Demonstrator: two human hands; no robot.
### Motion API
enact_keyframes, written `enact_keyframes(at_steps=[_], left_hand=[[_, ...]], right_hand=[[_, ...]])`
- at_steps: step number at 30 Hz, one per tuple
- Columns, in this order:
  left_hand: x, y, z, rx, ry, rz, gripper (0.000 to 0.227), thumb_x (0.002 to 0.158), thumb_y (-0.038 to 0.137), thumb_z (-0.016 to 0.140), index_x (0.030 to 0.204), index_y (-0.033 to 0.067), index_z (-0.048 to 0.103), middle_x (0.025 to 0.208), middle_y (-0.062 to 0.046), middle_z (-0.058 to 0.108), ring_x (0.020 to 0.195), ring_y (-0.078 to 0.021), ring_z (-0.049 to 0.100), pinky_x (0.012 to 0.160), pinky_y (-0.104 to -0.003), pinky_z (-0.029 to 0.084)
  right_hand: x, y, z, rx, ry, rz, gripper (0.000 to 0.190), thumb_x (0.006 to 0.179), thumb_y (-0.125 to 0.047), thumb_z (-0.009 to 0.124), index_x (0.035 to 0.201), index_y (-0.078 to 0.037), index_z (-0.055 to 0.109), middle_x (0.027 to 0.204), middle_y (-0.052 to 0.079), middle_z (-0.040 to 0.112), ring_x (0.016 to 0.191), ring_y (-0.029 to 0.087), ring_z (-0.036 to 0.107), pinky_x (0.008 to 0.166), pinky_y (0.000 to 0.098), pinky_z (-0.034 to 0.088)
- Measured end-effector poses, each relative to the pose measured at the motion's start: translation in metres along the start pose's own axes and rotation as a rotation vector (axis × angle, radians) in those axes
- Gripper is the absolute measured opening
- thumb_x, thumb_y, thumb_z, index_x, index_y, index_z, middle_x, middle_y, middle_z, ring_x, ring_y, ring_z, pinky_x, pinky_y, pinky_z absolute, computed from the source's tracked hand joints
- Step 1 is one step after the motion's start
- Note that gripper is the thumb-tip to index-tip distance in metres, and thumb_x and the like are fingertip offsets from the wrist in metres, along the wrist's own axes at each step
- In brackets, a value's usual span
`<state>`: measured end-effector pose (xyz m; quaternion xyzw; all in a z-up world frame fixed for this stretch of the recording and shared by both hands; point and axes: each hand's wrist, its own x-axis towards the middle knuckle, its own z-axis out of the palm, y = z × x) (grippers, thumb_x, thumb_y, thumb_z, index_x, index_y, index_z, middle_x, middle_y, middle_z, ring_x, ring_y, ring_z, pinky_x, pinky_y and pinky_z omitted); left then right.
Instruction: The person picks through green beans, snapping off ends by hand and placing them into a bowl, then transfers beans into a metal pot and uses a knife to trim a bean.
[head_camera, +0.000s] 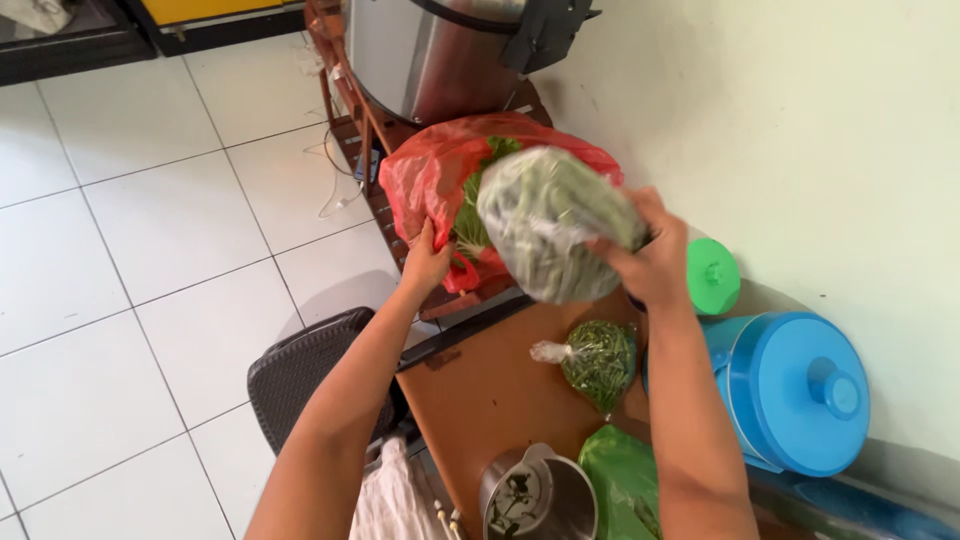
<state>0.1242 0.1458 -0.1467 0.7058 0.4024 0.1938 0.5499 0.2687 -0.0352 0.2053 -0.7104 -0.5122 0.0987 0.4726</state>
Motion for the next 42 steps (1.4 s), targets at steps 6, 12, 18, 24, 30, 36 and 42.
enact_keyframes(at_steps=[6,12,18,24,30,36,42], left_hand=[[-0.027,-0.01,-0.011,-0.049,0.195,0.164,0.074,0.092,0.033,0.071,0.15,-0.0022,0.042,0.141,-0.03,0.055,0.127,-0.0411,0.058,0.105,-0.043,0.047],[-0.134,0.014,-0.071,-0.645,-0.25,-0.356,0.061,0.1,0.046,0.054,0.149,0.0095,0.054,0.14,-0.012,0.065,0.118,-0.0246,0.066,0.094,-0.039,0.053],[-0.204,0.024,-0.094,-0.586,-0.38,-0.562,0.064,0.096,0.05,0.05,0.154,0.0232,0.044,0.143,-0.002,0.057,0.117,-0.0253,0.062,0.096,-0.042,0.053],[-0.233,0.007,-0.078,-0.209,-0.271,-0.188,0.064,0.093,0.043,0.071,0.146,0.0112,0.056,0.134,-0.022,0.063,0.121,-0.0296,0.064,0.1,-0.037,0.051],[-0.247,0.011,-0.083,0.075,-0.102,0.154,0.06,0.084,0.023,0.077,0.14,0.0104,0.062,0.132,-0.024,0.062,0.116,-0.0389,0.063,0.099,-0.042,0.052],[-0.254,0.055,-0.08,0.149,0.113,0.452,0.045,0.08,0.005,0.074,0.125,0.0084,0.07,0.135,-0.016,0.065,0.122,-0.0394,0.059,0.105,-0.045,0.049],[-0.24,0.08,-0.047,0.181,-0.039,0.522,0.039,0.078,0.008,0.076,0.117,0.0122,0.075,0.132,-0.011,0.064,0.125,-0.0361,0.056,0.107,-0.047,0.046]], right_hand=[[-0.06,-0.03,0.022,-0.19,-0.071,0.028,0.047,0.079,-0.008,0.089,0.123,-0.004,0.073,0.104,0.007,0.073,0.094,0.023,0.061,0.084,0.0355,0.052],[-0.125,-0.039,0.048,-0.425,-0.095,0.004,0.051,0.068,-0.007,0.089,0.117,-0.006,0.074,0.101,0.011,0.071,0.093,0.03,0.062,0.08,0.04,0.051],[-0.191,-0.037,0.121,-0.5,-0.301,-0.131,0.056,0.064,-0.013,0.087,0.118,-0.009,0.072,0.118,0.006,0.071,0.108,0.03,0.058,0.097,0.0476,0.044],[-0.234,-0.053,0.169,-0.435,-0.495,0.014,0.057,0.071,-0.029,0.088,0.121,-0.006,0.072,0.121,0.007,0.066,0.112,0.03,0.051,0.095,0.0483,0.044],[-0.241,-0.036,0.126,-0.186,-0.358,0.083,0.033,0.088,-0.024,0.08,0.114,-0.006,0.075,0.12,0.01,0.073,0.115,0.028,0.065,0.104,0.0431,0.05],[-0.226,-0.014,0.107,-0.174,-0.041,0.231,0.019,0.093,-0.005,0.072,0.112,-0.006,0.074,0.105,0.011,0.076,0.096,0.025,0.075,0.085,0.0356,0.059],[-0.205,0.01,0.138,-0.271,-0.111,0.29,0.028,0.089,0.0,0.069,0.117,-0.004,0.069,0.096,0.014,0.076,0.09,0.033,0.074,0.077,0.0405,0.058]])
